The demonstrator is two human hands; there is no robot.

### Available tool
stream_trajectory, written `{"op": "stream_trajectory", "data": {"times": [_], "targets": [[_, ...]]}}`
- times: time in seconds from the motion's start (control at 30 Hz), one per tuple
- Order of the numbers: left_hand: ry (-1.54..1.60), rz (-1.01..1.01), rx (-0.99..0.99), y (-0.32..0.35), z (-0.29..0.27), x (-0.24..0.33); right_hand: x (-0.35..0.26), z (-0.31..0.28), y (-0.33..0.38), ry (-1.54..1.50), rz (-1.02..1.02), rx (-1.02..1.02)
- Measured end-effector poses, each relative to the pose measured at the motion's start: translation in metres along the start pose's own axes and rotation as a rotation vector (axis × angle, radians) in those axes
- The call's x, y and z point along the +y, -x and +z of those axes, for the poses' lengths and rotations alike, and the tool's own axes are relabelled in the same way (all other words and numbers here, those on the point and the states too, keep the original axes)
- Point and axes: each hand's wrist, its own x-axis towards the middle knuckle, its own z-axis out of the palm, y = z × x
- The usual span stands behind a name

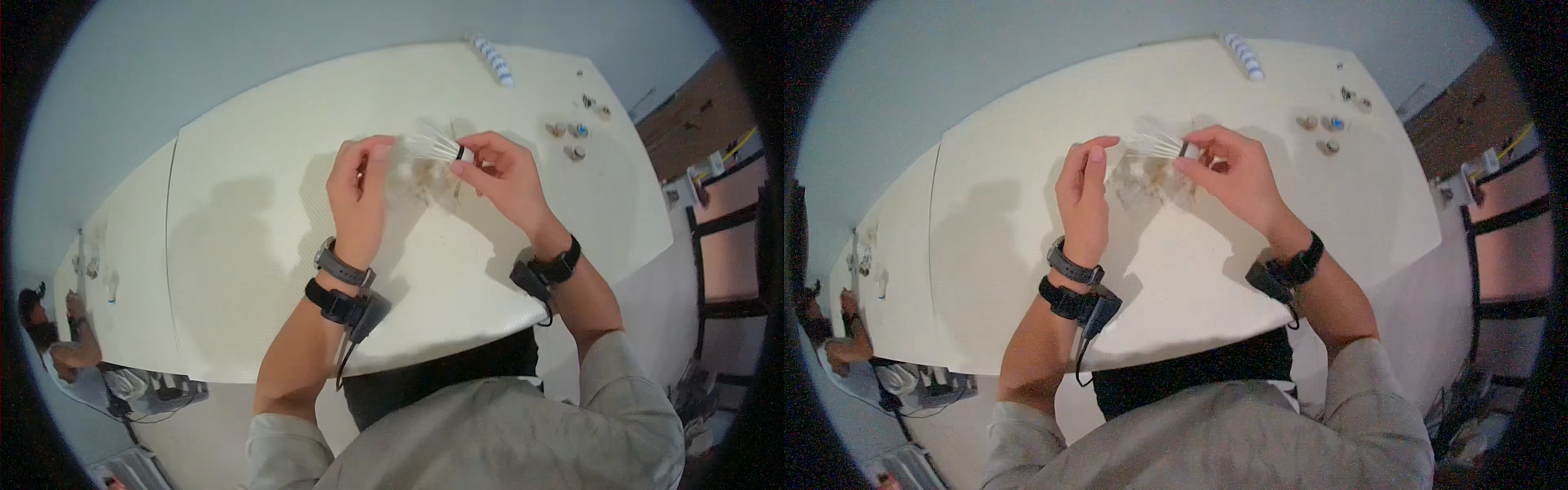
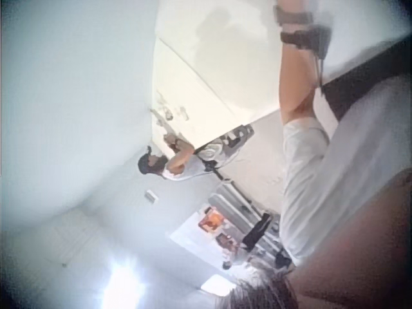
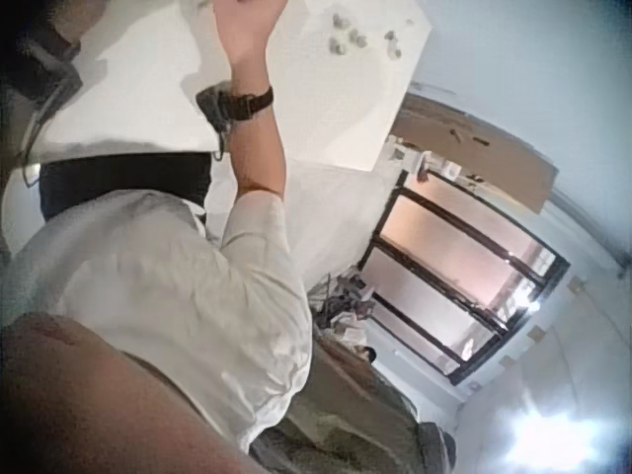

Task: The person assembles shuttlecocks by inserting white feathers into a plastic base one at a time, then sets the completed shuttlecocks aside on the table.

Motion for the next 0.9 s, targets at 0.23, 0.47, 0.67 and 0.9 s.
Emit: {"op": "stream_trajectory", "data": {"times": [0.23,0.47,0.67,0.9], "targets": [[-0.091,-0.044,-0.069,0.007,0.019,-0.009,0.032,0.0,0.005,0.026,-0.318,0.029],[0.013,-0.048,-0.109,0.01,0.015,-0.007,0.034,0.001,0.008,0.062,-0.31,0.057],[0.023,-0.057,-0.123,0.01,0.013,-0.01,0.035,0.0,0.007,0.122,-0.35,0.068],[0.128,-0.065,-0.173,0.004,0.009,-0.013,0.036,-0.002,0.007,0.108,-0.288,0.058]]}}
